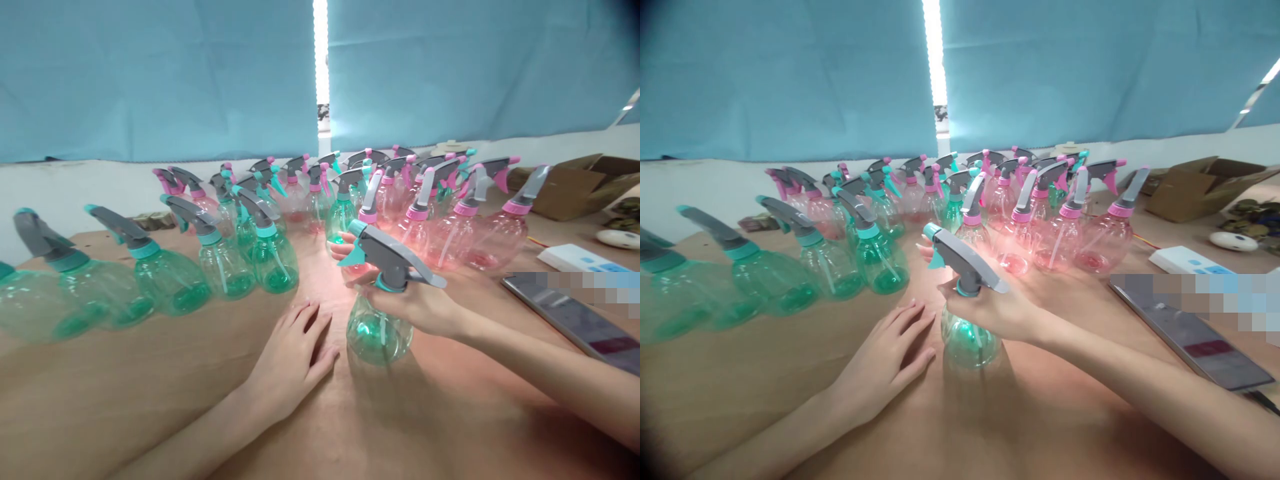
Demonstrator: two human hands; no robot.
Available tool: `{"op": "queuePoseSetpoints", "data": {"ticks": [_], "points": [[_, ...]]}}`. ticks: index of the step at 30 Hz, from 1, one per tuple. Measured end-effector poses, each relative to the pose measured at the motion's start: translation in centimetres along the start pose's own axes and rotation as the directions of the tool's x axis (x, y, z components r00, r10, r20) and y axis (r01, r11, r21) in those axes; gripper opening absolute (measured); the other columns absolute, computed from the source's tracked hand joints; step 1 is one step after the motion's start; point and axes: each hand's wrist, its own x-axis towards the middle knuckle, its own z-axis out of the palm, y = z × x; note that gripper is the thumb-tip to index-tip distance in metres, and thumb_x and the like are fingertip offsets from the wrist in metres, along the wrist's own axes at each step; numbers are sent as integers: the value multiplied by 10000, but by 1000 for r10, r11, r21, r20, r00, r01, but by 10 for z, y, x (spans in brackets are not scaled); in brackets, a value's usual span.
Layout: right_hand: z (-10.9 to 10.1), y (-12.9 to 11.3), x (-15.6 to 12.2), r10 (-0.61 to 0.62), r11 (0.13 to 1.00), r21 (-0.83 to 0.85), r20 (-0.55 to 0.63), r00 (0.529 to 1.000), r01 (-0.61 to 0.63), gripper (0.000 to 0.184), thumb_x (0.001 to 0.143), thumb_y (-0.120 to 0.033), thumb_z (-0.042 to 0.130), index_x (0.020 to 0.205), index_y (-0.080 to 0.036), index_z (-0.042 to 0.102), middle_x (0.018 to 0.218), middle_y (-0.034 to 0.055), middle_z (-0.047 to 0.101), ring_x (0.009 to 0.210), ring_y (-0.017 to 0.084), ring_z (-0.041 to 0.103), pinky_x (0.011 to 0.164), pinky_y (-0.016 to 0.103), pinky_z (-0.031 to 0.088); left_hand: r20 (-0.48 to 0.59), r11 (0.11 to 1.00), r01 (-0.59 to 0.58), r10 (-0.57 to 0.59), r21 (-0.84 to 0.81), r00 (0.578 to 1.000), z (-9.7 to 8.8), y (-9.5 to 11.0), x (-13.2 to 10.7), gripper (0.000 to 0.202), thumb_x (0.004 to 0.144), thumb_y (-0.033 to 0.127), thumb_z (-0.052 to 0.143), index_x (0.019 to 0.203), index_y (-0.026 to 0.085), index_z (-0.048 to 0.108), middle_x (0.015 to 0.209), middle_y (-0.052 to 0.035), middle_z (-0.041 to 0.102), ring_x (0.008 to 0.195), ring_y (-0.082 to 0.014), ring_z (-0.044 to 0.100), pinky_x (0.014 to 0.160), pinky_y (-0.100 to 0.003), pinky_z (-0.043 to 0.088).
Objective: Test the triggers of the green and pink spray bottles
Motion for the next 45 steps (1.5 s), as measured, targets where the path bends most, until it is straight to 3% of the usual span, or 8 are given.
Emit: {"op": "queuePoseSetpoints", "data": {"ticks": [5, 10, 16, 19, 26, 31, 37, 45], "points": [[-1, 0, 1, -26, 998, 59, 35, 999, 24, 386, 793, -176, 545, 1145, -294, 649, 971, 32, 732, 945, 242, 677, 895, 433, 507, 2, 1000, 8, -8, 0, 1000, -1, 1, 0, 453, 955, 388, 498, 1347, 162, 510, 1406, -147, 515, 1330, -328, 423, 1071, -507, 390], [-1, 0, 1, -19, 999, 40, 27, 999, 18, 292, 794, -198, 540, 1036, -281, 678, 926, 32, 727, 981, 252, 660, 902, 443, 495, 4, 1000, 3, -3, 13, 1000, -1, 0, 0, 455, 958, 385, 492, 1354, 162, 502, 1414, -149, 507, 1330, -324, 422, 1068, -510, 393], [-1, 1, -1, 80, 995, -51, -42, 996, -82, 61, 714, -230, 556, 733, -231, 614, 632, -11, 601, 564, 161, 543, 514, 302, 464, 1, 1000, 8, -8, -2, 1000, 1, 0, 0, 462, 953, 389, 500, 1353, 159, 509, 1416, -156, 506, 1335, -336, 420, 1069, -521, 390], [0, 2, -2, 90, 996, -15, -48, 995, -91, 54, 686, -202, 541, 706, -234, 580, 604, -25, 544, 546, 141, 493, 472, 272, 417, -11, 1000, 6, -6, -11, 1000, 1, -1, -1, 457, 952, 389, 502, 1351, 167, 512, 1418, -150, 506, 1338, -335, 419, 1074, -520, 386], [-1, 3, -1, 79, 995, 56, 18, 997, -80, 158, 710, -181, 518, 814, -244, 619, 634, -23, 577, 629, 168, 563, 569, 304, 487, -19, 1000, 5, -6, -14, 1000, 2, -1, -1, 456, 951, 394, 501, 1357, 186, 511, 1415, -138, 515, 1331, -330, 428, 1069, -517, 392], [-2, 2, 0, 25, 989, 145, 74, 997, -36, 403, 721, -124, 496, 1087, -254, 604, 927, -5, 682, 721, 149, 620, 726, 324, 530, -4, 1000, 10, -10, -7, 1000, 0, -1, -1, 458, 951, 389, 504, 1354, 171, 517, 1419, -143, 510, 1333, -330, 427, 1073, -512, 390], [-1, -1, 1, 8, 974, 226, 20, 1000, -13, 305, 675, -154, 509, 959, -242, 575, 1012, 29, 661, 910, 198, 661, 772, 335, 547, -9, 1000, 8, -8, 3, 1000, 0, 0, 0, 447, 962, 400, 487, 1352, 185, 517, 1422, -136, 510, 1331, -323, 431, 1070, -508, 391], [-2, 1, 1, -13, 990, 141, 6, 1000, 12, 308, 669, -108, 486, 920, -255, 588, 942, 9, 661, 883, 192, 647, 723, 309, 535, -3, 999, -1, 1, 38, 1000, 0, 0, 0, 443, 958, 403, 493, 1332, 169, 531, 1415, -138, 517, 1323, -318, 441, 1074, -496, 394]]}}
